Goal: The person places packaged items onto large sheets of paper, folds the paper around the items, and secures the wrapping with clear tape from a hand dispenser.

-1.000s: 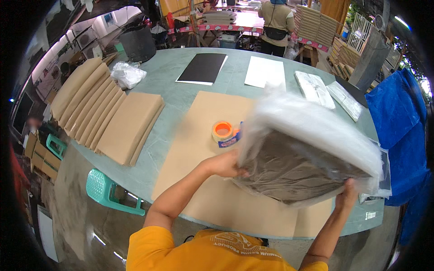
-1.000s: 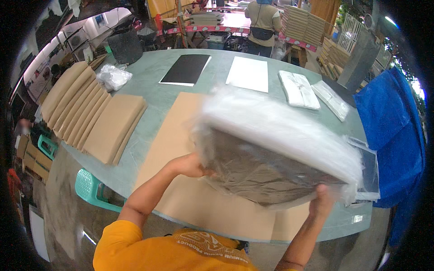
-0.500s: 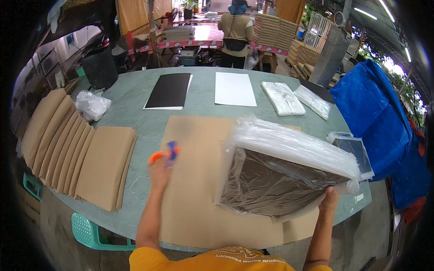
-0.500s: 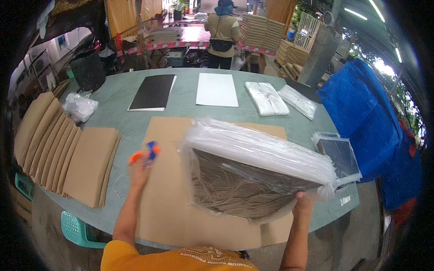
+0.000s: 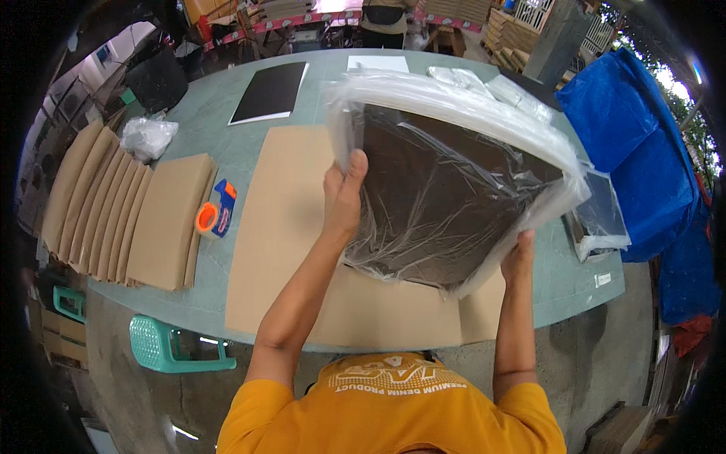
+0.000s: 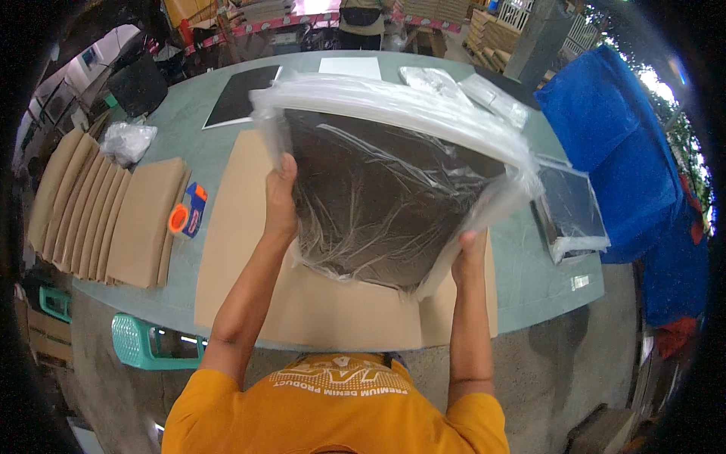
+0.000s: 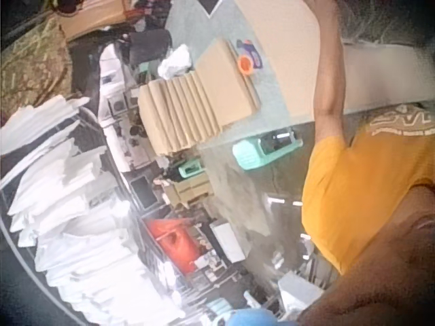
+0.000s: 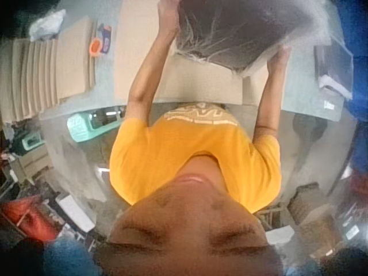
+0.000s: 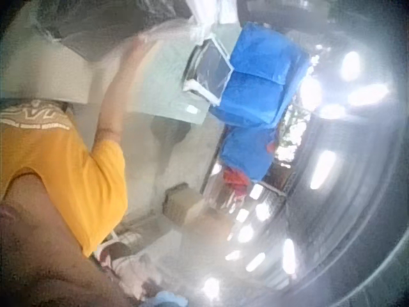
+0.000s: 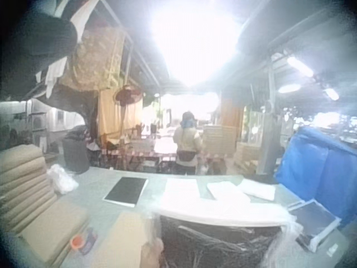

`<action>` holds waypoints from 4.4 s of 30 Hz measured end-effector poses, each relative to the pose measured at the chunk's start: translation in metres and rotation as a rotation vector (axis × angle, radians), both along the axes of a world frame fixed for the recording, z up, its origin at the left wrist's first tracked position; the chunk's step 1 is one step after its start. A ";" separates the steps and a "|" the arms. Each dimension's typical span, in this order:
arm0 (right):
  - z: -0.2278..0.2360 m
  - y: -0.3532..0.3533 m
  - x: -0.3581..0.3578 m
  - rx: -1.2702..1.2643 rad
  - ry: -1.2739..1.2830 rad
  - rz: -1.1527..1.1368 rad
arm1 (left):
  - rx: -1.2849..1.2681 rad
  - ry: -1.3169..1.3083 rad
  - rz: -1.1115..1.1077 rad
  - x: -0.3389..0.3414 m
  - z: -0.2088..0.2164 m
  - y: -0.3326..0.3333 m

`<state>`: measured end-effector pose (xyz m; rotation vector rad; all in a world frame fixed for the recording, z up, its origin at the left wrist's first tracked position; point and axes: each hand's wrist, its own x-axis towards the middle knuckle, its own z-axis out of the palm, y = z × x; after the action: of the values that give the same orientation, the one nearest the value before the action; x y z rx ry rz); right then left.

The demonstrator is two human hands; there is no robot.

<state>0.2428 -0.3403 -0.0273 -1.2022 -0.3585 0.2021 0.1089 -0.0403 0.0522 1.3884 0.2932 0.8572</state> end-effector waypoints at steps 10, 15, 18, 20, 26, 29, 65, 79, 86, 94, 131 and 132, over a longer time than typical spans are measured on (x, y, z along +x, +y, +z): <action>0.086 0.091 -0.041 -0.021 -0.189 -0.102 | -0.087 -0.180 0.233 -0.048 0.000 -0.002; 0.058 0.095 -0.041 0.012 -0.355 -0.135 | -0.004 -0.144 0.363 -0.046 -0.022 0.007; 0.042 0.087 -0.038 -0.021 -0.371 -0.150 | -0.020 -0.108 0.372 -0.041 -0.021 0.010; 0.029 0.076 -0.038 -0.060 -0.382 -0.171 | -0.039 -0.101 0.377 -0.042 -0.028 0.010; -0.044 0.042 -0.034 -0.297 -0.460 -0.173 | 0.595 0.169 0.727 -0.060 -0.110 0.018; -0.114 0.046 -0.037 -0.553 -0.590 -0.094 | 0.837 0.302 0.572 -0.072 -0.214 0.027; -0.037 -0.188 -0.067 -1.651 -0.847 0.611 | 0.418 1.202 0.064 -0.031 -0.187 0.039; -0.041 -0.230 -0.043 -1.638 -0.447 0.200 | 0.312 1.199 0.050 -0.044 -0.168 0.000; -0.100 -0.188 0.024 -1.395 -0.208 -0.420 | 0.333 1.165 0.095 -0.045 -0.186 0.012; -0.085 -0.185 0.023 -1.484 -0.487 -0.345 | 0.359 1.232 0.064 -0.043 -0.171 0.006; 0.057 -0.107 0.075 -0.951 -0.807 -0.736 | -0.037 0.544 -0.867 0.099 -0.069 -0.175; 0.070 -0.092 0.078 -1.029 -0.690 -0.540 | 0.000 0.499 -0.863 0.096 -0.067 -0.180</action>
<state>0.3212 -0.4327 0.0432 -2.3362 -0.5290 -0.5938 0.2053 -0.2200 -0.0144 1.5192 0.0455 -0.2047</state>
